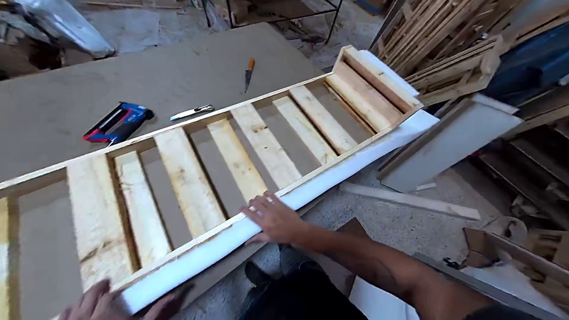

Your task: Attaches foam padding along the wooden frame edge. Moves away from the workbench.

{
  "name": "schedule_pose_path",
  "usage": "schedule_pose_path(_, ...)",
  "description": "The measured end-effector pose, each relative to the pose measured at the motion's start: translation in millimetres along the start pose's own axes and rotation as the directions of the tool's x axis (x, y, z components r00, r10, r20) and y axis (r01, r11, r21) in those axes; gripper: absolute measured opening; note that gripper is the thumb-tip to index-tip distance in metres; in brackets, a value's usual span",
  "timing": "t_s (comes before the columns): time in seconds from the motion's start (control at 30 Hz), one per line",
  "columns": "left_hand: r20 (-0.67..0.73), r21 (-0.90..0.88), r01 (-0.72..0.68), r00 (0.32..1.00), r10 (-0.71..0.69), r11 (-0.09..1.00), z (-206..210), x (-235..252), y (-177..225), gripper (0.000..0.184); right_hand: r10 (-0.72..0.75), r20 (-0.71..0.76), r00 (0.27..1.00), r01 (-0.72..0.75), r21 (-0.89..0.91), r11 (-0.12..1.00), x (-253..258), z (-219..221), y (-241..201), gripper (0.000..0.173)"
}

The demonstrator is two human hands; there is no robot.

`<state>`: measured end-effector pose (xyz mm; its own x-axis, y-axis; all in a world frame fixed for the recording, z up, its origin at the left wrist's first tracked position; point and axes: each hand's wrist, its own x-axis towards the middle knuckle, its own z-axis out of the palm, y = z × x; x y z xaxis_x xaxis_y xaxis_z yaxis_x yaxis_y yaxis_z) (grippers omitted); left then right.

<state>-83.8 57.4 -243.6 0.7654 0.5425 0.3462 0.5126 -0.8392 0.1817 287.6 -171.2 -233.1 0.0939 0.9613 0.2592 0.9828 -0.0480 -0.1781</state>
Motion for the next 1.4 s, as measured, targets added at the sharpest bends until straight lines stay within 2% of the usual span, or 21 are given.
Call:
schedule_pose_path(0.07,-0.044,0.032,-0.078,0.996,0.079,0.996,-2,7,5,0.107,-0.044,-0.063,0.997,0.042,-0.029,0.999,-3,8,2,0.082)
schedule_pose_path(0.2,-0.06,0.102,-0.082,0.994,0.088,0.991,4,17,13,0.101,-0.059,-0.139,0.989,0.042,-0.129,0.991,3,18,-4,0.093)
schedule_pose_path(0.27,-0.057,0.096,-0.133,0.989,0.139,0.986,11,26,32,0.103,-0.095,-0.158,0.983,0.068,-0.166,0.984,8,21,-17,0.103)
schedule_pose_path(0.33,-0.012,0.083,-0.187,0.982,0.189,0.979,20,42,58,0.1,-0.138,-0.148,0.979,0.102,-0.223,0.969,18,31,-33,0.104)
schedule_pose_path(0.4,0.052,0.078,-0.218,0.975,0.215,0.973,32,55,73,0.087,-0.161,-0.169,0.972,0.109,-0.279,0.954,29,39,-37,0.095)
schedule_pose_path(0.5,0.013,0.05,-0.251,0.968,0.251,0.967,44,65,71,0.061,-0.157,-0.192,0.969,0.091,-0.314,0.945,43,39,-35,0.082)
schedule_pose_path(0.6,-0.033,0.029,-0.217,0.975,0.218,0.976,40,65,70,0.047,-0.076,-0.181,0.981,0.031,-0.238,0.971,51,34,-49,0.074)
schedule_pose_path(0.67,0.004,0.013,-0.187,0.982,0.187,0.982,30,61,73,0.052,0.017,-0.139,0.99,-0.034,-0.12,0.992,41,22,-61,0.077)
schedule_pose_path(0.7,0.048,0.002,-0.165,0.985,0.165,0.986,23,58,79,0.06,0.07,-0.128,0.989,-0.076,-0.04,0.996,25,13,-63,0.082)
schedule_pose_path(0.77,0.08,-0.042,-0.141,0.986,0.144,0.989,15,59,104,0.091,0.125,-0.164,0.979,-0.122,0.027,0.992,-28,-11,-43,0.09)
schedule_pose_path(0.83,0.012,-0.107,-0.165,0.986,0.168,0.98,12,72,155,0.118,0.179,-0.291,0.94,-0.187,0.001,0.982,-91,-31,5,0.088)
schedule_pose_path(0.9,-0.008,-0.161,-0.218,0.975,0.22,0.962,30,94,226,0.122,0.205,-0.34,0.918,-0.251,-0.096,0.963,-137,-44,75,0.098)
schedule_pose_path(1.0,-0.005,-0.144,-0.264,0.964,0.266,0.954,95,136,318,0.112,0.132,-0.26,0.957,-0.184,-0.186,0.965,-147,-52,170,0.117)
schedule_pose_path(1.1,-0.033,-0.004,-0.245,0.969,0.244,0.97,138,161,351,0.099,-0.065,-0.143,0.988,0.031,-0.231,0.972,-120,-42,221,0.107)
schedule_pose_path(1.17,-0.108,0.088,-0.264,0.956,0.273,0.96,149,155,348,0.086,-0.144,-0.142,0.979,0.104,-0.262,0.96,-114,-34,230,0.09)
schedule_pose_path(1.3,-0.23,0.179,-0.27,0.923,0.307,0.946,156,158,346,0.067,-0.169,-0.229,0.959,0.108,-0.258,0.96,-107,-33,231,0.062)
schedule_pose_path(1.4,-0.257,0.138,-0.21,0.936,0.24,0.968,150,157,354,0.048,-0.111,-0.252,0.962,0.068,-0.171,0.983,-99,-38,219,0.055)
